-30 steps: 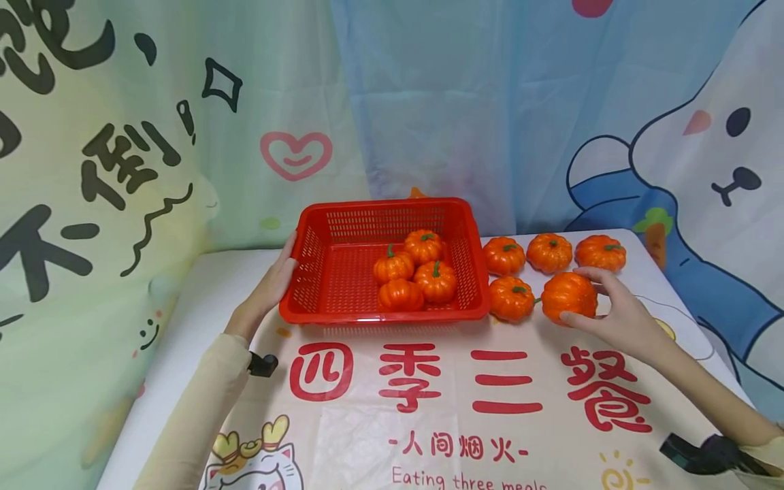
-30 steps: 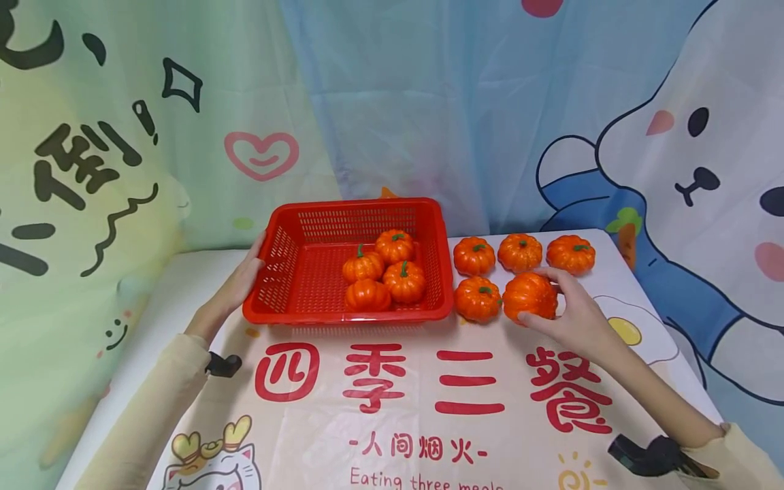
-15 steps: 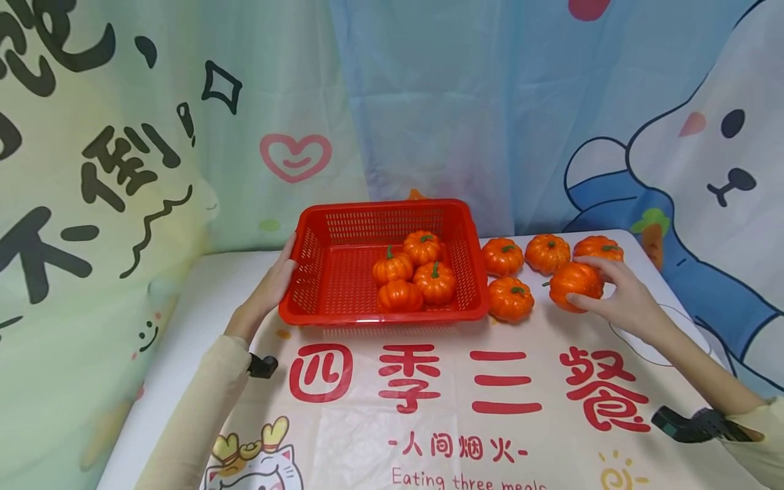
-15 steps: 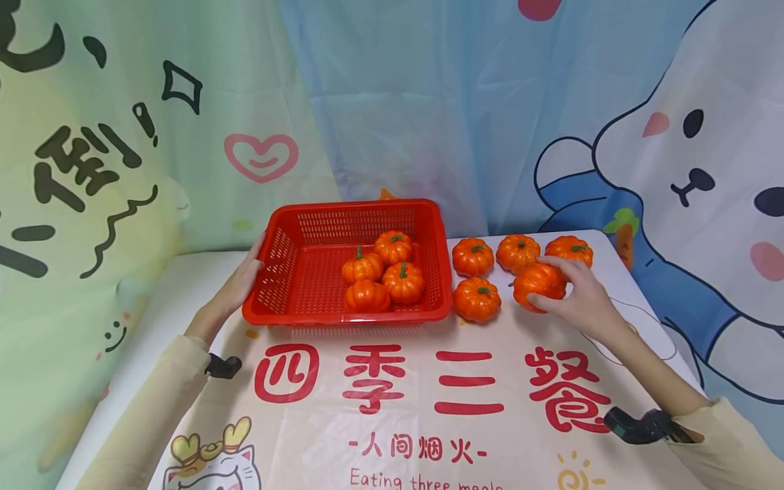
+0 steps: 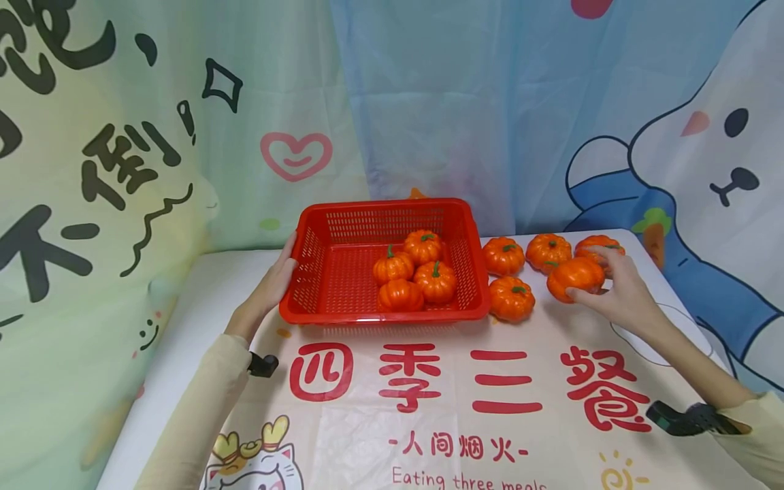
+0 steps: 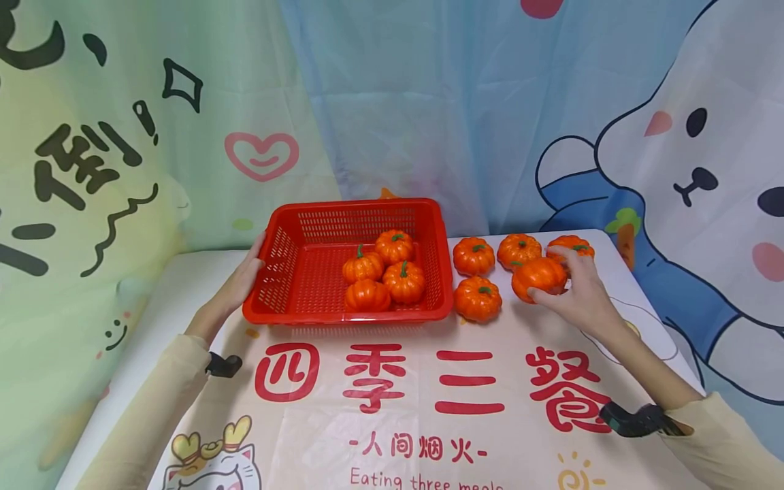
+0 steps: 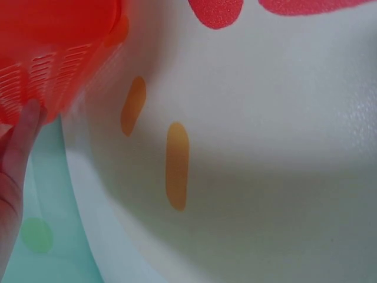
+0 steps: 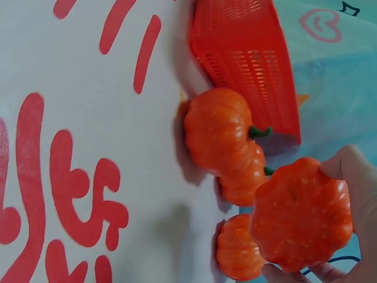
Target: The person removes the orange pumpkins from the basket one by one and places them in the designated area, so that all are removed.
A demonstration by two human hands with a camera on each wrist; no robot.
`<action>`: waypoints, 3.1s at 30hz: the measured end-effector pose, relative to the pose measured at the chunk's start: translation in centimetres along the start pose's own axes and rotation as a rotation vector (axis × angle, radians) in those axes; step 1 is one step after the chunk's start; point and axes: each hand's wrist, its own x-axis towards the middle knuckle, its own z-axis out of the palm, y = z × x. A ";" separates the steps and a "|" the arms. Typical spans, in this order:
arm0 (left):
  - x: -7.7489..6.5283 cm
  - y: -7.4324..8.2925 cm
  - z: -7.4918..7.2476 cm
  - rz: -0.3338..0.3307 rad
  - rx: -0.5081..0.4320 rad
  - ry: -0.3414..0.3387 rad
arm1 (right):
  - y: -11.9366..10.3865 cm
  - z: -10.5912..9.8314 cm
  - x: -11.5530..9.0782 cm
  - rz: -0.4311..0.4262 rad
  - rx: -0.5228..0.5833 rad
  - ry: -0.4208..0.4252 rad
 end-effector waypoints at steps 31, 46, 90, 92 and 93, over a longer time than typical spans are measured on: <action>-1.5 2.9 -0.4 0.016 -0.027 -0.010 | 5.0 3.8 -1.1 -0.101 -0.161 -0.036; -0.6 0.8 0.0 0.036 0.001 -0.006 | 5.1 3.4 -1.3 0.107 0.006 -0.197; -0.9 1.8 0.0 0.025 -0.031 -0.024 | -12.0 2.6 -3.7 -0.040 0.236 -0.493; -0.9 1.7 0.0 0.030 -0.033 -0.026 | -12.5 3.1 -2.8 -0.063 0.243 -0.514; -1.0 2.0 0.0 0.030 -0.034 -0.028 | -12.8 3.5 -2.2 -0.071 0.237 -0.526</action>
